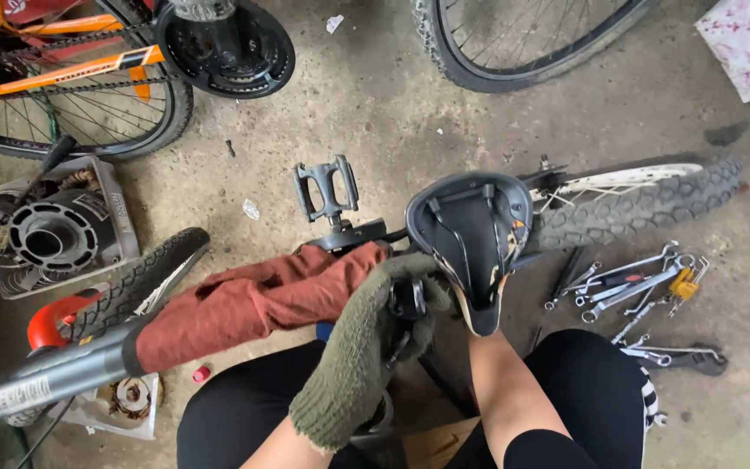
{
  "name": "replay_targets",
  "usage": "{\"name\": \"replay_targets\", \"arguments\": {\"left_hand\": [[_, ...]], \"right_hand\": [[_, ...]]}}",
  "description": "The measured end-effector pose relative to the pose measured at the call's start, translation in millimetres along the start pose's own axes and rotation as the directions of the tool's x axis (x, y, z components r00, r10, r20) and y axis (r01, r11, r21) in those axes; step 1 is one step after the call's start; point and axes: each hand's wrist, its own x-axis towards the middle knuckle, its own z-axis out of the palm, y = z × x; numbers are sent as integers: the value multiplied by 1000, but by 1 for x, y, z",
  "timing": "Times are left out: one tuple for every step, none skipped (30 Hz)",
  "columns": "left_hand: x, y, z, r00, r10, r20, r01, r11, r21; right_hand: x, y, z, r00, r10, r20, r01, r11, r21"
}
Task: Repairing a bicycle by adjusting the seat post component with a small tool
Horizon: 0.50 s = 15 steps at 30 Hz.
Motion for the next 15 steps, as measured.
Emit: {"name": "replay_targets", "arguments": {"left_hand": [[-1,1,1,1000,8,1,-8,1000,4],[-2,1,3,1000,14,1,-14,1000,9],[-2,0,4,1000,21,1,-21,1000,14],[-2,-1,4,1000,24,2,-24,1000,18],[-4,-3,5,1000,28,3,-28,999,22],[-3,-5,4,999,35,5,-35,999,27],[-2,-6,4,999,42,7,-42,999,32],[-2,-9,3,999,46,9,-46,998,37],[-2,-12,3,999,50,11,-50,998,42],[-2,-15,2,998,54,16,-54,997,47],[-2,-18,1,998,57,21,-58,997,52],[-2,-20,0,998,61,25,-63,996,58],[-2,-22,0,997,66,29,-67,996,63],[-2,-23,-1,997,72,35,-75,995,69],[0,-24,-2,996,79,41,-82,994,75]], "right_hand": [[0,2,0,1000,-5,6,5,1000,-6],[0,5,2,1000,-11,13,11,1000,-10],[1,10,6,1000,-16,20,16,1000,-15],[1,15,10,999,-18,28,19,1000,-18],[0,21,16,999,-20,36,21,1000,-22],[-3,23,16,999,-25,41,26,999,-27],[-6,24,17,998,-30,47,31,999,-31],[-11,27,20,998,-32,53,34,999,-34],[-15,29,21,998,-35,60,37,999,-37],[-18,31,22,997,-36,65,39,998,-40],[-22,32,24,997,-37,69,40,998,-43],[-26,36,27,997,-39,74,43,998,-46],[-30,39,29,996,-41,78,45,998,-48],[-33,42,30,996,-45,81,49,997,-51],[-37,44,31,995,-48,83,53,997,-54]]}}
